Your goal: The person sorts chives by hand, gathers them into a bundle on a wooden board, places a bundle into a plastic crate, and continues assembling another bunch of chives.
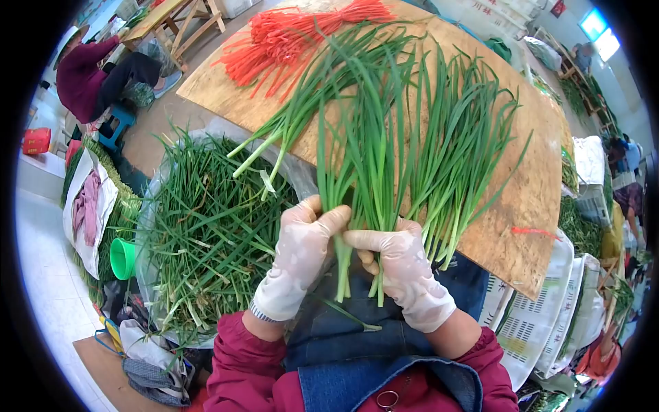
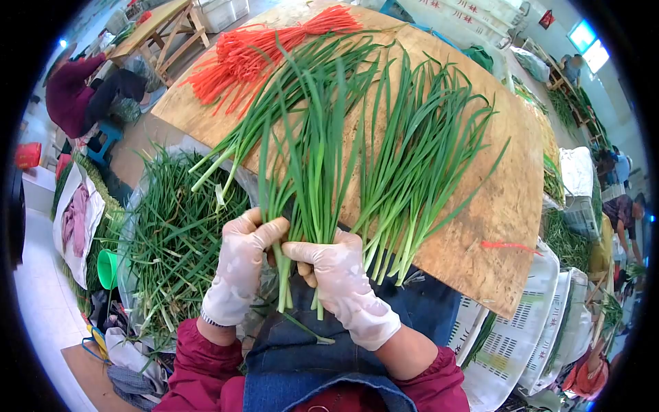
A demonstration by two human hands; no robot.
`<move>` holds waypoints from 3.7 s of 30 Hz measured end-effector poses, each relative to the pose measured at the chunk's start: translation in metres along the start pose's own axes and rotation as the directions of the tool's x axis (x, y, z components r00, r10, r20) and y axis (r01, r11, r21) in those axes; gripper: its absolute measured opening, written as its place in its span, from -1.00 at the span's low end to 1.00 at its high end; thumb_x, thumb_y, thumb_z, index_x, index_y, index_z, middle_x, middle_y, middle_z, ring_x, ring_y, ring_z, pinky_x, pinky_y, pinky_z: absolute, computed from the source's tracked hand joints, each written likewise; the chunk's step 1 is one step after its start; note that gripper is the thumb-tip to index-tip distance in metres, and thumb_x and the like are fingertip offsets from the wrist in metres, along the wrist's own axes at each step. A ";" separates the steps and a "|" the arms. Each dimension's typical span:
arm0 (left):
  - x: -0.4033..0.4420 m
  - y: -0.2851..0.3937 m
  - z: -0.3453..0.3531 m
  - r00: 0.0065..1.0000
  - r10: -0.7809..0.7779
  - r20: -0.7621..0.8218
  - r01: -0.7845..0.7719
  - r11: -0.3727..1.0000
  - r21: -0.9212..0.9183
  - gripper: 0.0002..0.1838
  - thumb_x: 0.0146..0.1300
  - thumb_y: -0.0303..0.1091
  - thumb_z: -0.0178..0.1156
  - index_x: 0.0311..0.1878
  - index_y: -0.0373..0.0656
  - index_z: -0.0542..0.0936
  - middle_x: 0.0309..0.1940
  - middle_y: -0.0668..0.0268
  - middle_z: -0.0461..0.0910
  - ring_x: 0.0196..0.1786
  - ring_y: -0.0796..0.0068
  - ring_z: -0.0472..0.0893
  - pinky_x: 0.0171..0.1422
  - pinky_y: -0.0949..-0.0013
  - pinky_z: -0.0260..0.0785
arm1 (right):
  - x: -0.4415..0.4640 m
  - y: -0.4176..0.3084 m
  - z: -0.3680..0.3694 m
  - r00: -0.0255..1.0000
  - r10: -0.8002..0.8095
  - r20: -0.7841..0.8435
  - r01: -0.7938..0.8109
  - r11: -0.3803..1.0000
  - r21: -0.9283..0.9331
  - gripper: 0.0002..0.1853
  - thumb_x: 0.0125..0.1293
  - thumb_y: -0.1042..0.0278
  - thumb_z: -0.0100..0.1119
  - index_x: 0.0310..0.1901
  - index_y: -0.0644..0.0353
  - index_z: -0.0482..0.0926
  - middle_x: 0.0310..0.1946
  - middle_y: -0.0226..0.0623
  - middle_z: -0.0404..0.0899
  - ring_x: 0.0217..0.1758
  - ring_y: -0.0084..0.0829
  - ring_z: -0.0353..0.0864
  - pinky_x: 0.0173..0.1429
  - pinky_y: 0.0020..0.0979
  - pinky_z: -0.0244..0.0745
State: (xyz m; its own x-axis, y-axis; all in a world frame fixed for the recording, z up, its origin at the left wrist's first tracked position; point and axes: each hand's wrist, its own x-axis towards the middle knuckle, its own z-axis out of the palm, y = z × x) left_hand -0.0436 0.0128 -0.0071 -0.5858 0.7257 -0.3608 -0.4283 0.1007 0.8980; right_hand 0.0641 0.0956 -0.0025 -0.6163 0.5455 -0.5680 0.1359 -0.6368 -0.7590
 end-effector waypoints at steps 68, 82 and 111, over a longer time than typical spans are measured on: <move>-0.009 -0.031 -0.035 0.897 0.415 -0.152 -0.222 0.720 0.658 -0.75 0.25 -0.35 0.13 -0.10 -0.30 0.58 -0.33 0.29 0.59 -0.28 0.58 0.52 -0.22 0.52 0.33 | -0.015 -0.017 -0.030 0.997 0.052 0.050 -0.060 0.980 0.188 -0.84 0.14 0.51 0.18 -0.25 0.37 0.54 -0.52 -0.33 0.50 -0.60 -0.54 0.42 -0.59 -0.57 0.29; -0.047 -0.012 -0.027 0.969 0.153 -0.192 -0.144 0.988 0.060 -0.81 0.30 -0.42 -0.03 -0.14 -0.32 0.50 -0.70 0.54 0.23 -0.74 0.75 0.14 -0.68 0.60 -0.04 | -0.014 -0.039 -0.040 0.941 -0.109 0.320 -0.113 0.791 0.601 -0.79 0.35 0.43 -0.02 -0.07 0.38 0.43 -0.46 -0.34 0.41 -0.58 -0.61 0.29 -0.60 -0.60 0.18; 0.001 0.009 0.004 0.511 0.794 0.328 -0.353 -0.155 0.923 -0.83 -0.01 -0.42 0.26 -0.29 -0.18 0.56 -0.62 0.32 0.38 -0.54 0.32 0.43 -0.52 0.29 0.27 | 0.026 -0.023 0.011 0.993 0.086 0.079 -0.110 0.915 0.389 -0.86 0.11 0.43 0.31 -0.32 0.21 0.54 -0.56 -0.42 0.49 -0.64 -0.61 0.37 -0.62 -0.57 0.19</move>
State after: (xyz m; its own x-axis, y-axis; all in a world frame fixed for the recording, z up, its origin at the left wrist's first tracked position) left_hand -0.0457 0.0172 0.0014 -0.4136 0.6745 0.6115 0.9078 0.3564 0.2209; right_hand 0.0365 0.1190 0.0039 -0.6616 0.4443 -0.6041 -0.1098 -0.8543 -0.5080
